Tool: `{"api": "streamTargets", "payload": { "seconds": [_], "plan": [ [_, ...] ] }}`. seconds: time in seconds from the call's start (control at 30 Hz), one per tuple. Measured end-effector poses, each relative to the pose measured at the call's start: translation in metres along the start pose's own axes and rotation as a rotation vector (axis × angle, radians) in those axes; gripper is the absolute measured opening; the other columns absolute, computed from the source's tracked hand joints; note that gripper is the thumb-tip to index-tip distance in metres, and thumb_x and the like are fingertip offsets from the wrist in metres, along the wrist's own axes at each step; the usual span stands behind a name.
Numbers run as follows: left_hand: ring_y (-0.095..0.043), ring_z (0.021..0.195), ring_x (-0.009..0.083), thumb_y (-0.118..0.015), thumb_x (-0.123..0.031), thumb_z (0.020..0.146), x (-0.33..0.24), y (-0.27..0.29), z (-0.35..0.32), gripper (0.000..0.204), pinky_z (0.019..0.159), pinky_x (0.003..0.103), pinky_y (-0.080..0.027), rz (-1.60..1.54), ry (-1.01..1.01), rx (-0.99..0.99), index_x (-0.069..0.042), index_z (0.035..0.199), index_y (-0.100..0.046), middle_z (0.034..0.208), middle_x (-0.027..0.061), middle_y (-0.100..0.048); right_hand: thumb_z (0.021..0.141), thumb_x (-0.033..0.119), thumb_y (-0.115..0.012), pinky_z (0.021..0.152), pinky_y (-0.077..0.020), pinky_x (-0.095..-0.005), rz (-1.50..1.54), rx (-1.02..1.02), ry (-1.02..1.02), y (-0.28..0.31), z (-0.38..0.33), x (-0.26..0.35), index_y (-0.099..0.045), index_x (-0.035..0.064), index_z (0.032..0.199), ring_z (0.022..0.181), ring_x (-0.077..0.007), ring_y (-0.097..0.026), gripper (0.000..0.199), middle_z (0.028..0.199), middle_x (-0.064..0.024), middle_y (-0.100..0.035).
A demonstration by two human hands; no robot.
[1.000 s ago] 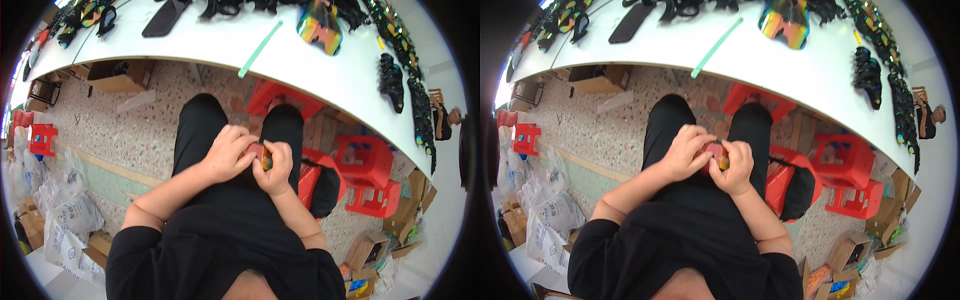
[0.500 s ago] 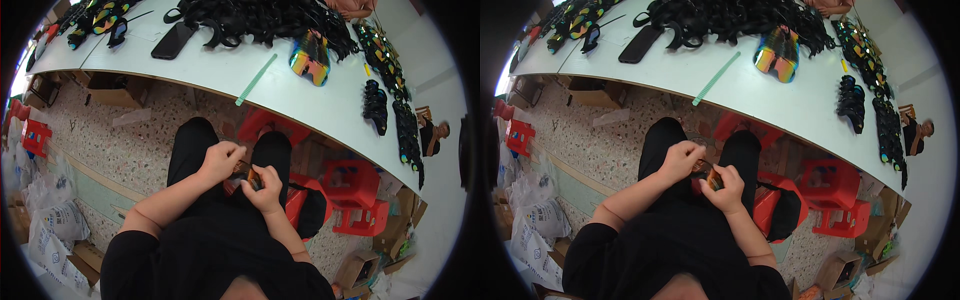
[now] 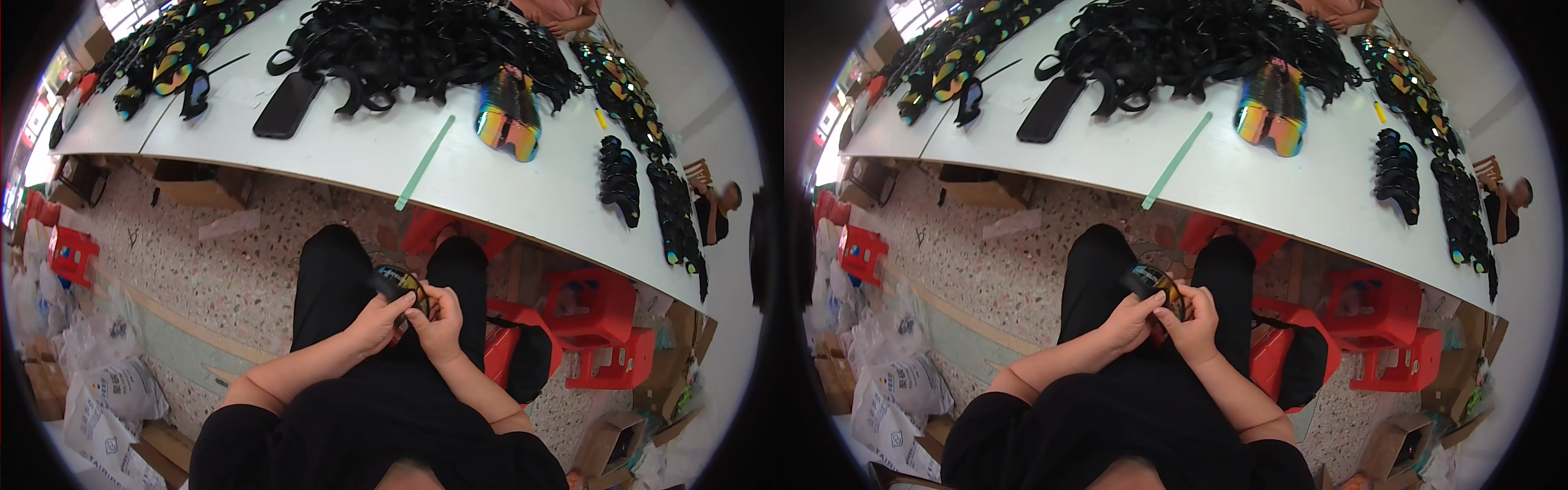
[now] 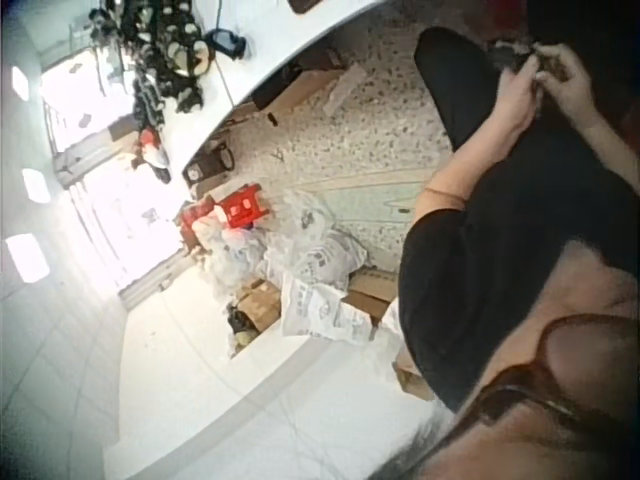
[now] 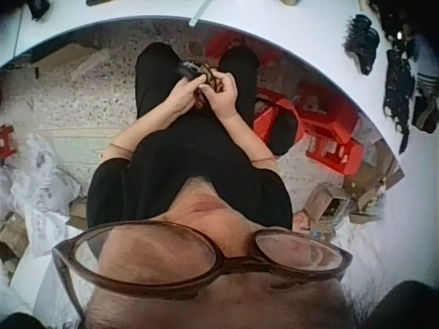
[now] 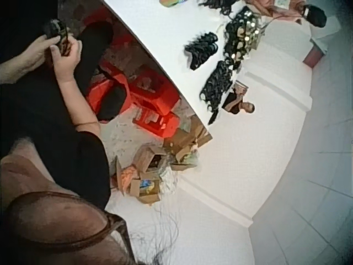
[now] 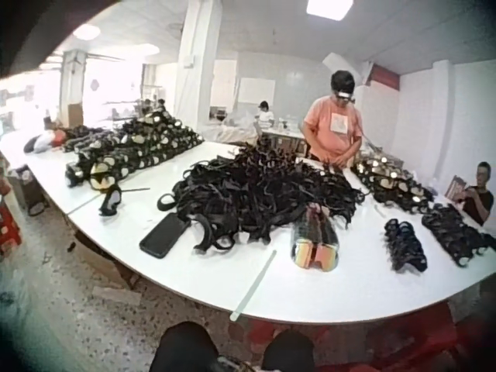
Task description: Assembling goggle straps to frames by hand in a factory or workshop setting.
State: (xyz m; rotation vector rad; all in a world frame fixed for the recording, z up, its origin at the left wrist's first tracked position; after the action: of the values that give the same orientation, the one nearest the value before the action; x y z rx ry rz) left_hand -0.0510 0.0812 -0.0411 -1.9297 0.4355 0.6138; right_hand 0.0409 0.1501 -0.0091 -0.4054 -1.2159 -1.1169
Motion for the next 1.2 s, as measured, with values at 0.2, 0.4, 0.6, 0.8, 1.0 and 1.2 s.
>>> {"api": "streamTargets", "payload": {
  "seconds": [0.2, 0.4, 0.6, 0.8, 1.0, 1.2],
  "plan": [
    [-0.059, 0.076, 0.0104, -0.066, -0.023, 0.093, 0.011, 0.030, 0.011, 0.032, 0.057, 0.023, -0.046, -0.017, 0.025, -0.080, -0.005, 0.115, -0.051, 0.091, 0.0034, -0.060, 0.071, 0.041, -0.085, 0.056, -0.0465, -0.0302, -0.217, 0.089, 0.075, -0.006, 0.006, 0.017, -0.061, 0.0004, 0.109, 0.063, -0.0191, -0.055, 0.061, 0.081, -0.0093, -0.054],
    [-0.065, 0.088, 0.0188, -0.069, -0.013, 0.088, -0.002, 0.046, 0.020, 0.033, 0.074, 0.030, -0.055, 0.012, -0.057, -0.169, -0.003, 0.112, -0.049, 0.100, 0.0115, -0.063, 0.077, 0.018, -0.082, 0.060, -0.0507, -0.0249, -0.117, 0.456, -0.068, 0.020, 0.065, 0.049, -0.072, 0.0035, 0.102, 0.066, -0.0106, -0.062, 0.031, 0.084, -0.0056, -0.067],
    [-0.064, 0.100, 0.0181, -0.067, -0.003, 0.087, 0.005, 0.031, 0.011, 0.023, 0.092, 0.031, -0.050, 0.112, 0.113, -0.055, 0.001, 0.108, -0.061, 0.105, 0.0080, -0.064, 0.091, 0.006, -0.066, 0.065, -0.0478, -0.0223, -0.135, -0.125, 0.251, 0.098, 0.266, 0.108, -0.068, -0.0010, 0.094, 0.068, -0.0050, -0.056, 0.008, 0.078, -0.0024, -0.066],
    [-0.064, 0.101, 0.0194, -0.066, -0.002, 0.087, 0.002, 0.014, 0.018, 0.024, 0.094, 0.033, -0.049, 0.228, 0.072, 0.055, 0.000, 0.111, -0.061, 0.105, 0.0078, -0.065, 0.081, 0.022, -0.067, 0.083, -0.0524, -0.0442, -0.807, -0.351, 0.135, 0.143, 0.415, 0.035, -0.064, 0.0071, 0.115, 0.097, -0.0359, -0.066, 0.037, 0.104, -0.0159, -0.069],
    [-0.066, 0.097, 0.0254, -0.062, 0.004, 0.078, -0.013, 0.045, -0.003, 0.031, 0.092, 0.038, -0.051, 0.181, -0.036, -0.123, 0.003, 0.109, -0.056, 0.103, 0.0131, -0.065, 0.078, 0.011, -0.062, 0.072, -0.0535, -0.0436, -0.703, -0.517, 0.419, 0.077, 0.411, 0.060, -0.070, 0.0098, 0.083, 0.081, -0.0335, -0.064, 0.009, 0.086, -0.0127, -0.062],
    [-0.064, 0.100, 0.0303, -0.061, 0.002, 0.079, -0.017, 0.041, 0.013, 0.032, 0.094, 0.042, -0.050, 0.012, 0.035, -0.028, 0.002, 0.111, -0.056, 0.103, 0.0132, -0.062, 0.075, -0.003, -0.067, 0.055, -0.0509, -0.0328, -0.410, -0.622, 0.757, 0.151, 0.257, 0.138, -0.063, 0.0077, 0.091, 0.064, -0.0244, -0.061, 0.019, 0.085, -0.0082, -0.063]
  ]
}}
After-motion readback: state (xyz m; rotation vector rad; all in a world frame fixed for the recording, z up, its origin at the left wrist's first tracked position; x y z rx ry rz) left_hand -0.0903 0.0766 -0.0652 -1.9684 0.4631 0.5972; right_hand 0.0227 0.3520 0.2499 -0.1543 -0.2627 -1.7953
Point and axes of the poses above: each hand's wrist, its own z-axis towards the middle knuckle, its own y-axis out of the back of the hand, x = y × z, the point moved 8 cm from there along z, towards the middle knuckle
